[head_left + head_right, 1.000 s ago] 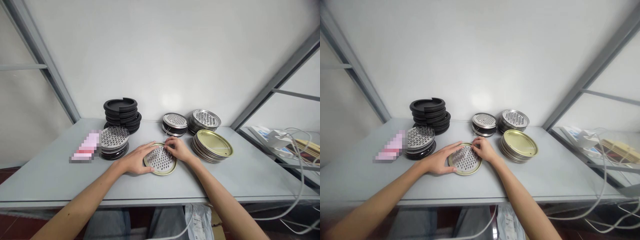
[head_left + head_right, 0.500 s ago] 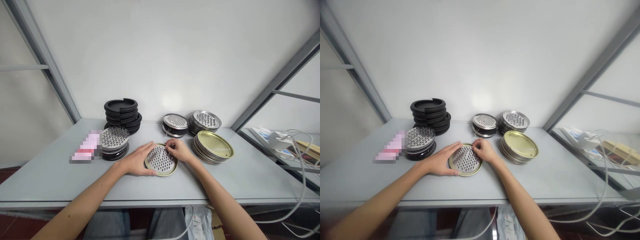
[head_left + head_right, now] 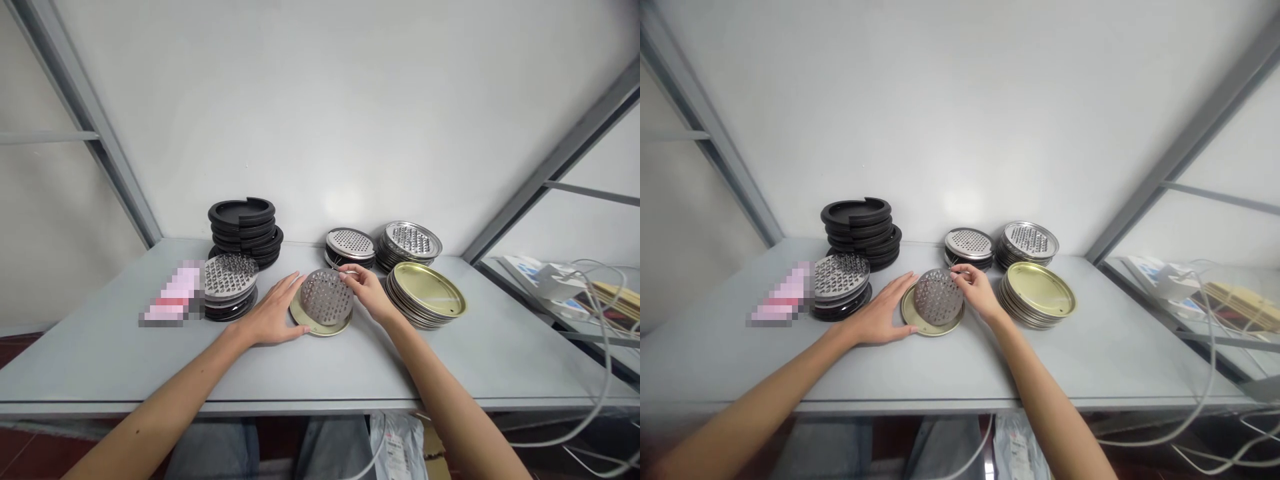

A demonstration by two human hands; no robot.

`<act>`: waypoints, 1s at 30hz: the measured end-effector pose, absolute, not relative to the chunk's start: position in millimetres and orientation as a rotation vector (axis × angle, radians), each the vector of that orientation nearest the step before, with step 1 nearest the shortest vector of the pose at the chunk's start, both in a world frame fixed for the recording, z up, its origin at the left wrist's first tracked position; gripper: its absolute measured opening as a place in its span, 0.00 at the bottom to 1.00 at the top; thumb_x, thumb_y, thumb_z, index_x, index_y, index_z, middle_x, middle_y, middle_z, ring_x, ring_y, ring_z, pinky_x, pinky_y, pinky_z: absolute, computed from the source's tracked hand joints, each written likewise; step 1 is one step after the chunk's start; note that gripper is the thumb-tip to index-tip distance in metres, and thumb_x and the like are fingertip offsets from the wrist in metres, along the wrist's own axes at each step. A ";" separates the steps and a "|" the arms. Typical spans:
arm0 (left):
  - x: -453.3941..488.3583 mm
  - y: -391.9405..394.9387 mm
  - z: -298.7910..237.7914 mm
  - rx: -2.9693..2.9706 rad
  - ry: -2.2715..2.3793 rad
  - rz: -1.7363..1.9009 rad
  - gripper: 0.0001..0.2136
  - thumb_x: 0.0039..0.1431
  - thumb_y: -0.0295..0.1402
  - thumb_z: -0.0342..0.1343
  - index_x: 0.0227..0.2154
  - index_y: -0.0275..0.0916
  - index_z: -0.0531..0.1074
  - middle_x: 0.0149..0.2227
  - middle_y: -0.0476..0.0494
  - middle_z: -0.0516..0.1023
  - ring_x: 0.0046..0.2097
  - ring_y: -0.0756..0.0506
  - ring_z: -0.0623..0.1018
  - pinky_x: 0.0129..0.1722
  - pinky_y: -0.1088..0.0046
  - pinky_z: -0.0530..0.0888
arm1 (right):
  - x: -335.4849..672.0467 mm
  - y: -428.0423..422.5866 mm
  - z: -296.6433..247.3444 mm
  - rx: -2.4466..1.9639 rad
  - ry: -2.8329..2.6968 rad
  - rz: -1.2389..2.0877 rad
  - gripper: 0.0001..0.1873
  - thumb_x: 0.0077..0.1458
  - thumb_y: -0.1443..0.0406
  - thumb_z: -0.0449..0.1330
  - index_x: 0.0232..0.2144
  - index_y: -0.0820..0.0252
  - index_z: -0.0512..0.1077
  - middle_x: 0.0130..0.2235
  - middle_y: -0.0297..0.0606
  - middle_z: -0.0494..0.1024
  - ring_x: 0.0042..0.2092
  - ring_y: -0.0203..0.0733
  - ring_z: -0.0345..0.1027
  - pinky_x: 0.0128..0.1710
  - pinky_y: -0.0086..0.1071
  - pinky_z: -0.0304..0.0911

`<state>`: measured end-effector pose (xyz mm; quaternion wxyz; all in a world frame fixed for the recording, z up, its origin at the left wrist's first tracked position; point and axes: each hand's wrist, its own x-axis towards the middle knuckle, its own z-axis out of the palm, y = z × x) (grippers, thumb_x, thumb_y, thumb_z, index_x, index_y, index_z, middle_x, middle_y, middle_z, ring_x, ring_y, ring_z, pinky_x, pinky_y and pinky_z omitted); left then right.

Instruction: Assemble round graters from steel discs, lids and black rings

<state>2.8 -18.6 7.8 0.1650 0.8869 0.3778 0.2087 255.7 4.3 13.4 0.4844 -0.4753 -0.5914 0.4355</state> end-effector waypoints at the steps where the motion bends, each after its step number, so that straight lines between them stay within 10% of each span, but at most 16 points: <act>1: 3.7 -18.9 8.2 2.537 1.076 0.613 0.47 0.50 0.49 0.60 0.66 0.40 0.40 0.68 0.37 0.42 0.67 0.36 0.47 0.64 0.56 0.52 | 255.7 3.5 15.2 -1.143 -1.381 1.103 0.23 0.48 0.52 0.62 0.43 0.60 0.67 0.26 0.31 0.70 0.28 0.34 0.62 0.29 0.29 0.59; 23: 17.3 -18.2 13.2 2.526 1.122 0.864 0.54 0.42 0.51 0.65 0.65 0.42 0.38 0.67 0.35 0.42 0.67 0.33 0.47 0.63 0.52 0.54 | 242.0 -8.7 16.0 -0.743 -1.369 1.588 0.26 0.46 0.63 0.67 0.49 0.52 0.67 0.40 0.34 0.74 0.36 0.33 0.67 0.36 0.27 0.63; 30: 24.4 -29.4 40.2 2.500 1.191 0.852 0.53 0.40 0.51 0.66 0.64 0.42 0.43 0.62 0.35 0.56 0.62 0.32 0.57 0.59 0.52 0.60 | 257.8 -4.7 23.7 -0.674 -1.281 1.593 0.25 0.51 0.50 0.61 0.48 0.55 0.69 0.37 0.37 0.74 0.34 0.37 0.69 0.34 0.30 0.64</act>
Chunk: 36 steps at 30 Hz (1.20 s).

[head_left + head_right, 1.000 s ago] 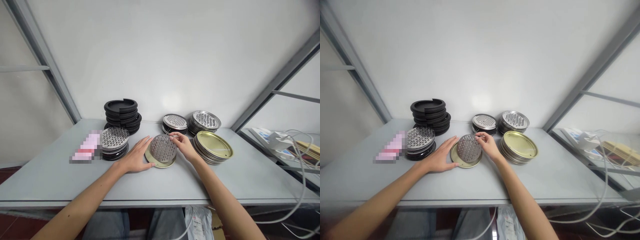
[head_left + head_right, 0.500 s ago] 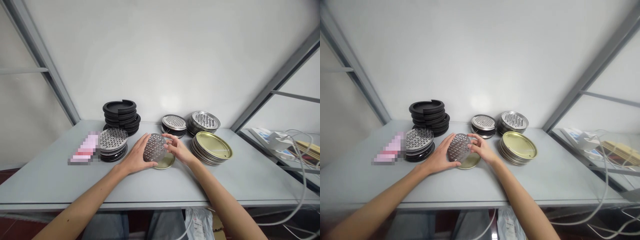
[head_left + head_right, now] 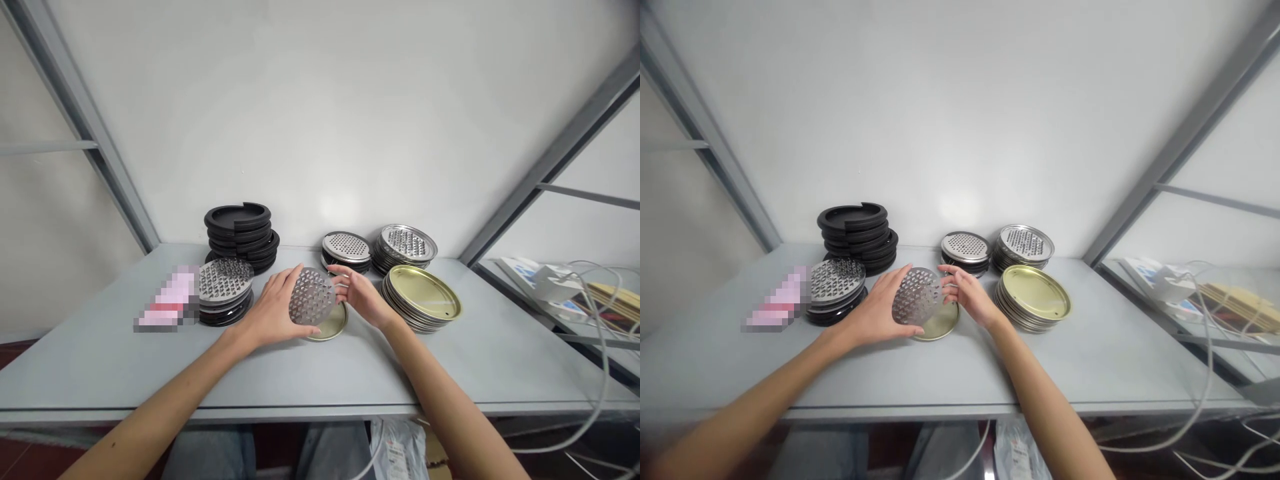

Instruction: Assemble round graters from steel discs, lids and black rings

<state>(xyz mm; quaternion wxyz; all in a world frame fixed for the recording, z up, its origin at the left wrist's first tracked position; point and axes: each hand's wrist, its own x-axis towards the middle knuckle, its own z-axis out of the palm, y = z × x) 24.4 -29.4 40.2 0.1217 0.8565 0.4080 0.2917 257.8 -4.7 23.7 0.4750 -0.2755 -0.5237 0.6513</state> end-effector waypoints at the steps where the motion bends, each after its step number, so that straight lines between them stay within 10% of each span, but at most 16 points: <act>1: 24.3 -33.3 47.0 2.497 1.228 0.846 0.52 0.40 0.52 0.65 0.64 0.41 0.43 0.62 0.35 0.56 0.62 0.32 0.58 0.59 0.52 0.60 | 261.1 -3.2 24.6 -0.690 -1.245 1.573 0.25 0.52 0.48 0.59 0.47 0.56 0.70 0.35 0.37 0.74 0.34 0.37 0.69 0.32 0.30 0.64; 13: -76.6 -22.8 99.6 2.277 2.023 0.556 0.44 0.41 0.62 0.57 0.60 0.46 0.58 0.56 0.37 0.65 0.57 0.28 0.64 0.51 0.54 0.65 | 261.5 3.7 17.8 -0.953 -1.210 1.379 0.23 0.54 0.48 0.57 0.38 0.62 0.74 0.31 0.38 0.74 0.32 0.36 0.68 0.29 0.28 0.60; 36: -93.9 -15.5 80.4 2.395 1.908 0.668 0.43 0.44 0.56 0.59 0.61 0.43 0.55 0.63 0.39 0.57 0.61 0.30 0.61 0.56 0.53 0.63 | 259.9 -0.2 20.2 -1.064 -1.464 1.193 0.22 0.53 0.49 0.57 0.38 0.61 0.74 0.31 0.38 0.74 0.32 0.38 0.67 0.30 0.30 0.62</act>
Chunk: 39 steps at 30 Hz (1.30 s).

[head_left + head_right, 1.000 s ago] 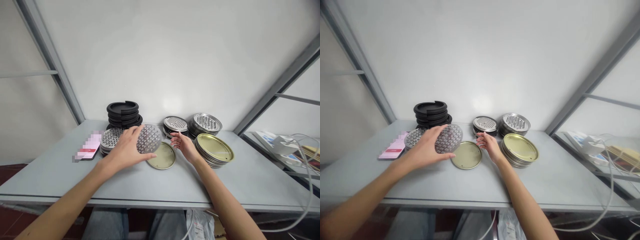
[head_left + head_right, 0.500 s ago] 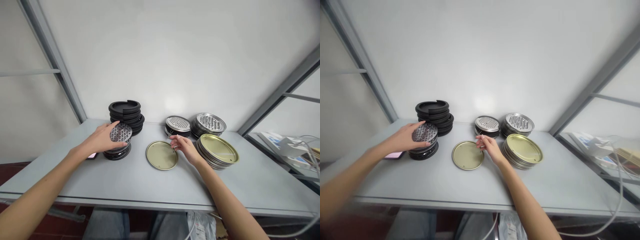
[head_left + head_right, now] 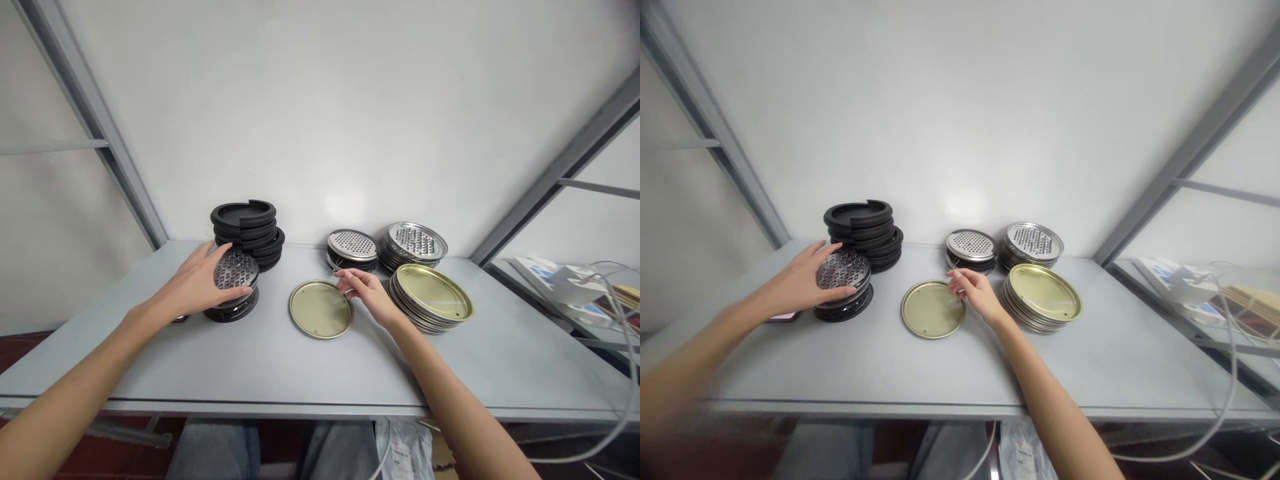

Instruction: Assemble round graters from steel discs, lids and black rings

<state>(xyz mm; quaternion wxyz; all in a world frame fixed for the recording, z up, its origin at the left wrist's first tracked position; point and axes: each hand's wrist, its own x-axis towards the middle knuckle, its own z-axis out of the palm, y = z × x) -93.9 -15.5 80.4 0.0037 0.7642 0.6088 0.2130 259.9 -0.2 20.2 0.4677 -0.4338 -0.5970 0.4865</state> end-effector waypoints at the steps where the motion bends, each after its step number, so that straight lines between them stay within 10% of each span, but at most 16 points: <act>1: -84.2 -21.9 82.4 2.462 1.852 0.836 0.37 0.48 0.53 0.58 0.60 0.43 0.58 0.63 0.39 0.57 0.61 0.31 0.61 0.58 0.53 0.62 | 260.6 0.4 19.1 -1.081 -1.485 1.136 0.22 0.54 0.49 0.56 0.38 0.61 0.74 0.31 0.39 0.74 0.33 0.38 0.68 0.31 0.31 0.62; 5: -34.8 -41.6 76.3 2.783 1.129 1.132 0.16 0.58 0.38 0.54 0.49 0.42 0.69 0.51 0.42 0.71 0.55 0.41 0.70 0.57 0.62 0.65 | 263.8 3.0 11.4 -1.201 -1.638 0.687 0.16 0.54 0.53 0.57 0.36 0.57 0.76 0.34 0.40 0.77 0.35 0.43 0.67 0.35 0.36 0.62; 12: 10.4 -20.3 24.5 2.760 0.594 0.592 0.16 0.52 0.41 0.62 0.43 0.42 0.75 0.48 0.40 0.76 0.50 0.40 0.74 0.53 0.61 0.69 | 268.6 3.9 7.7 -1.206 -1.974 0.334 0.13 0.58 0.58 0.54 0.34 0.56 0.77 0.39 0.43 0.76 0.43 0.48 0.67 0.46 0.43 0.60; 29: 1.2 -17.1 4.6 2.455 0.932 1.402 0.13 0.63 0.34 0.52 0.49 0.42 0.69 0.53 0.42 0.73 0.56 0.43 0.70 0.57 0.58 0.68 | 231.4 -30.6 19.3 -0.792 -2.276 0.338 0.16 0.60 0.61 0.54 0.49 0.53 0.72 0.48 0.42 0.77 0.51 0.49 0.69 0.51 0.48 0.64; 39: 3.1 -20.4 5.4 2.401 1.028 1.153 0.13 0.64 0.35 0.47 0.48 0.39 0.68 0.49 0.41 0.73 0.52 0.43 0.72 0.54 0.62 0.69 | 334.2 -73.4 55.5 -1.154 -2.020 -0.271 0.17 0.58 0.64 0.56 0.49 0.49 0.73 0.50 0.37 0.76 0.53 0.50 0.68 0.54 0.46 0.64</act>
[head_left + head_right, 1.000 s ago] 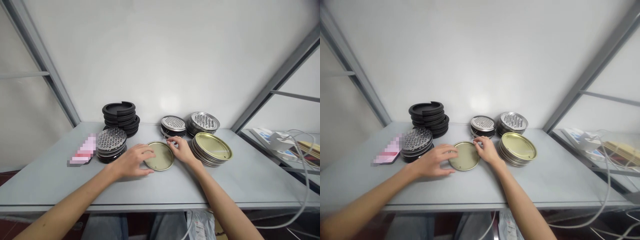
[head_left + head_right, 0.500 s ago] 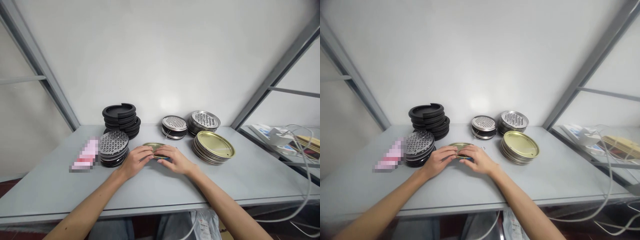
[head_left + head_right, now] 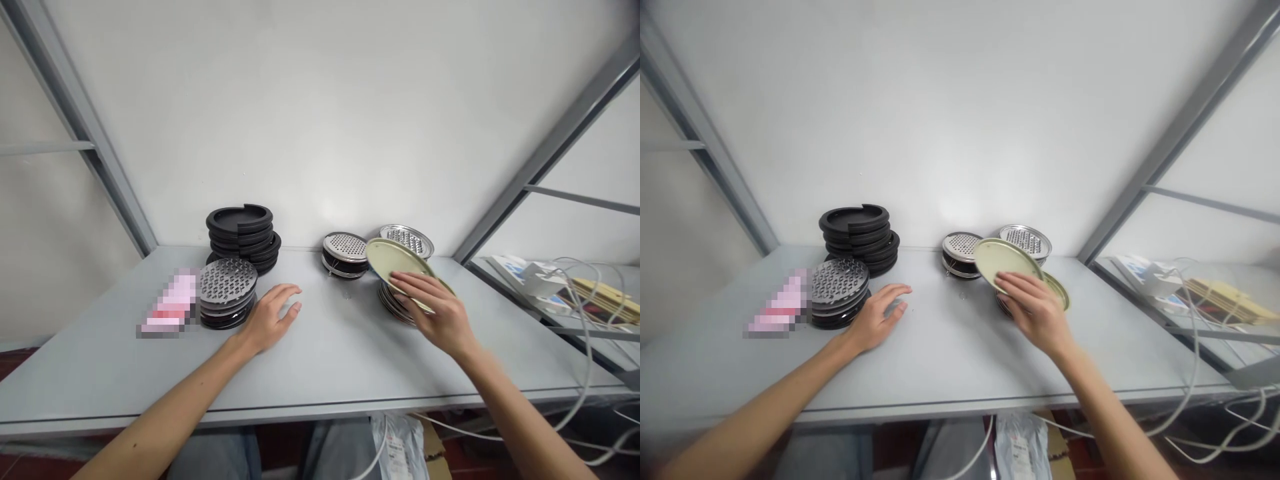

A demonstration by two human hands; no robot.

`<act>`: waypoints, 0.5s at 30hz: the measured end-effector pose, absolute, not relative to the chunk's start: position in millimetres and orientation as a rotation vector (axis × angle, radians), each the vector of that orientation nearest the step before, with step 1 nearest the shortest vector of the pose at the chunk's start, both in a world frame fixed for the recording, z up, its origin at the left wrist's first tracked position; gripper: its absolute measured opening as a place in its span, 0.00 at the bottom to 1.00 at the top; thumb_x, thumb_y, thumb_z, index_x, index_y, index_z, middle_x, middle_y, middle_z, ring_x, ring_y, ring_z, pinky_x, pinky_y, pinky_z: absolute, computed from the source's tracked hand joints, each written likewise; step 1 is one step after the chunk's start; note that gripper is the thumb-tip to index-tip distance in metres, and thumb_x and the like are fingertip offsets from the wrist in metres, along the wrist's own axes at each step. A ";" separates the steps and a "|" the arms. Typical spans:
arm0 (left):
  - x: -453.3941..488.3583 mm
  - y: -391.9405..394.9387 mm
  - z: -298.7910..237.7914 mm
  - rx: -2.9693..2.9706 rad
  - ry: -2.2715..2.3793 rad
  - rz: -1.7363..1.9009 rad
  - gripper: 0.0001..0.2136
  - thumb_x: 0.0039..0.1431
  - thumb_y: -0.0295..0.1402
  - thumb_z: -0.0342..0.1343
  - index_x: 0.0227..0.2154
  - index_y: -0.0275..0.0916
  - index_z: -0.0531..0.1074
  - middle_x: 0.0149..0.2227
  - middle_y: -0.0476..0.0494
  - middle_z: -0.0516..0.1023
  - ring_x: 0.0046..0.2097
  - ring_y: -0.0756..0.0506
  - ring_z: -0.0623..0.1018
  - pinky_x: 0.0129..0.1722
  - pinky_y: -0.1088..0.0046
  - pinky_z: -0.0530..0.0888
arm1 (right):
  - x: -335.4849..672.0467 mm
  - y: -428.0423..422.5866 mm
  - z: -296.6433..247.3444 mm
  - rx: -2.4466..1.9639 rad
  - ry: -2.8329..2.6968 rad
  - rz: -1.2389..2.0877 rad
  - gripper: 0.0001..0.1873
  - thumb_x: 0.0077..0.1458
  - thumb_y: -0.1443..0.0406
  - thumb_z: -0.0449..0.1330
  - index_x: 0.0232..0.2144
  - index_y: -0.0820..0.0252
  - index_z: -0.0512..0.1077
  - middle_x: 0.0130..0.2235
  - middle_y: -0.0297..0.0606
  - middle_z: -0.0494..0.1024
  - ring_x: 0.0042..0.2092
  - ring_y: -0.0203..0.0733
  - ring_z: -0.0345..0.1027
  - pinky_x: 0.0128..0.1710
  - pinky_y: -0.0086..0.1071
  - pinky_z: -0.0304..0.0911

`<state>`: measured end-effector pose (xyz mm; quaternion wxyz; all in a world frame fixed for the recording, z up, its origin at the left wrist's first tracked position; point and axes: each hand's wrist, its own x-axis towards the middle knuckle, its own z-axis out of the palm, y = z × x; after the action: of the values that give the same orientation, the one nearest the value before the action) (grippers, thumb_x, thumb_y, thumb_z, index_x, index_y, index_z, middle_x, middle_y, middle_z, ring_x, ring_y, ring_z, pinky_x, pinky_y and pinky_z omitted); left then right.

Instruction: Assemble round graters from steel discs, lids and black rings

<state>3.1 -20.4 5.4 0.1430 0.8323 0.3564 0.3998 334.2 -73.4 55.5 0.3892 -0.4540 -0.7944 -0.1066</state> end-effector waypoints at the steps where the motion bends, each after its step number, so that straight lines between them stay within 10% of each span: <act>1: 3.5 -20.6 5.3 2.402 1.021 1.131 0.13 0.64 0.35 0.47 0.48 0.39 0.69 0.49 0.41 0.73 0.52 0.43 0.72 0.54 0.62 0.69 | 347.2 -73.6 53.4 -1.213 -2.001 -0.327 0.16 0.58 0.63 0.56 0.49 0.50 0.73 0.49 0.38 0.76 0.52 0.50 0.68 0.53 0.45 0.65; 15: 3.0 -18.6 5.3 2.386 1.020 1.077 0.12 0.64 0.36 0.46 0.44 0.40 0.71 0.46 0.42 0.75 0.49 0.44 0.74 0.51 0.63 0.70 | 401.0 -74.2 19.7 -1.429 -2.040 -0.368 0.15 0.59 0.61 0.55 0.46 0.55 0.74 0.48 0.39 0.77 0.51 0.48 0.70 0.52 0.43 0.66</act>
<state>3.0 -18.6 5.3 0.1655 0.8376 0.3580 0.3780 401.0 -74.2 19.7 0.3069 -0.5403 -0.7710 -0.1392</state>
